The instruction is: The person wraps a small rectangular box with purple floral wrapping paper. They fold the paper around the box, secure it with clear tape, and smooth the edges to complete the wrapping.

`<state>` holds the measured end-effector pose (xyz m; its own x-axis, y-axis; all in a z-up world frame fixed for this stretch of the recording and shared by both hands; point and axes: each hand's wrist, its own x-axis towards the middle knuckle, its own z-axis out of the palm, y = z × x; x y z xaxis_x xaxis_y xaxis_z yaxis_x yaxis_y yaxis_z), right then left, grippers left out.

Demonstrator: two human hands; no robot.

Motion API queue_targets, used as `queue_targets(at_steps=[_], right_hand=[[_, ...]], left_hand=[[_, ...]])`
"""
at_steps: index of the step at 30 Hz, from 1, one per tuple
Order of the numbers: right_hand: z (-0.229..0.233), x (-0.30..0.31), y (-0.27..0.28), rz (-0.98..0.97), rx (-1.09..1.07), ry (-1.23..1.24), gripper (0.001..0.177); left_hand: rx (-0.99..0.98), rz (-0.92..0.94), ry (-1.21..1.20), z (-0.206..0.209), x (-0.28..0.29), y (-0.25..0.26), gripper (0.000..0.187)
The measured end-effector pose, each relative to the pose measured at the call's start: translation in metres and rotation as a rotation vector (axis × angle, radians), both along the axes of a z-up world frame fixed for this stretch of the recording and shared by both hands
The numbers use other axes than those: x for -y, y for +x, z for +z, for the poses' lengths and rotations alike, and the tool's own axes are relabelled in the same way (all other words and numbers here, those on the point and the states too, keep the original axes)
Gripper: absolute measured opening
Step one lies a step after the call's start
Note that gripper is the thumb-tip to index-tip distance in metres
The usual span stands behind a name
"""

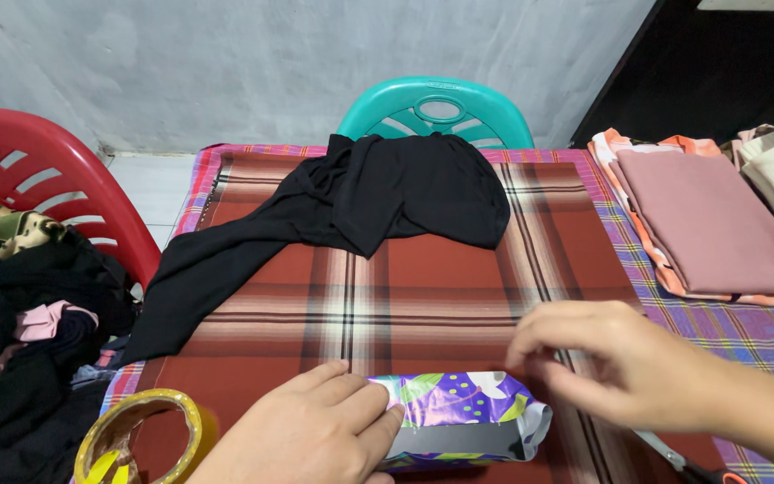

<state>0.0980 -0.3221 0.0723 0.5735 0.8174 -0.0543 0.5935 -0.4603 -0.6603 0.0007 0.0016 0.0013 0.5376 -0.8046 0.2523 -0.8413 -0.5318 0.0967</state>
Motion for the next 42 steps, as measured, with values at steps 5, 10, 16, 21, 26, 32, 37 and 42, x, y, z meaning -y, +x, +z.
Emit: queue_targets(at_steps=[5,10,16,21,26,32,37,42], right_hand=[[0.017,0.006,-0.007,0.228,0.144,-0.14,0.03],[0.017,0.0,-0.008,0.341,0.32,-0.084,0.032],[0.012,-0.007,-0.007,0.405,0.382,0.013,0.026],[0.014,-0.006,-0.002,0.463,0.335,-0.003,0.024],[0.015,-0.008,-0.001,0.491,0.344,0.018,0.026],[0.013,-0.007,-0.001,0.513,0.394,0.08,0.014],[0.008,-0.005,0.002,0.501,0.357,0.072,0.013],[0.008,-0.002,0.004,0.491,0.341,0.058,0.015]], left_hand=[[0.005,0.0,0.006,0.0,0.0,-0.001,0.052],[-0.076,0.009,0.035,0.002,0.001,0.0,0.052],[-0.052,0.024,0.002,0.007,0.002,-0.003,0.049],[-0.114,0.04,0.037,0.011,0.003,-0.003,0.048],[-0.108,0.038,0.032,0.013,0.004,-0.003,0.048],[-0.137,0.04,0.04,0.017,0.004,-0.003,0.046],[-0.16,0.075,0.022,0.021,0.005,-0.004,0.042],[-0.168,0.072,0.009,0.021,0.005,-0.005,0.04]])
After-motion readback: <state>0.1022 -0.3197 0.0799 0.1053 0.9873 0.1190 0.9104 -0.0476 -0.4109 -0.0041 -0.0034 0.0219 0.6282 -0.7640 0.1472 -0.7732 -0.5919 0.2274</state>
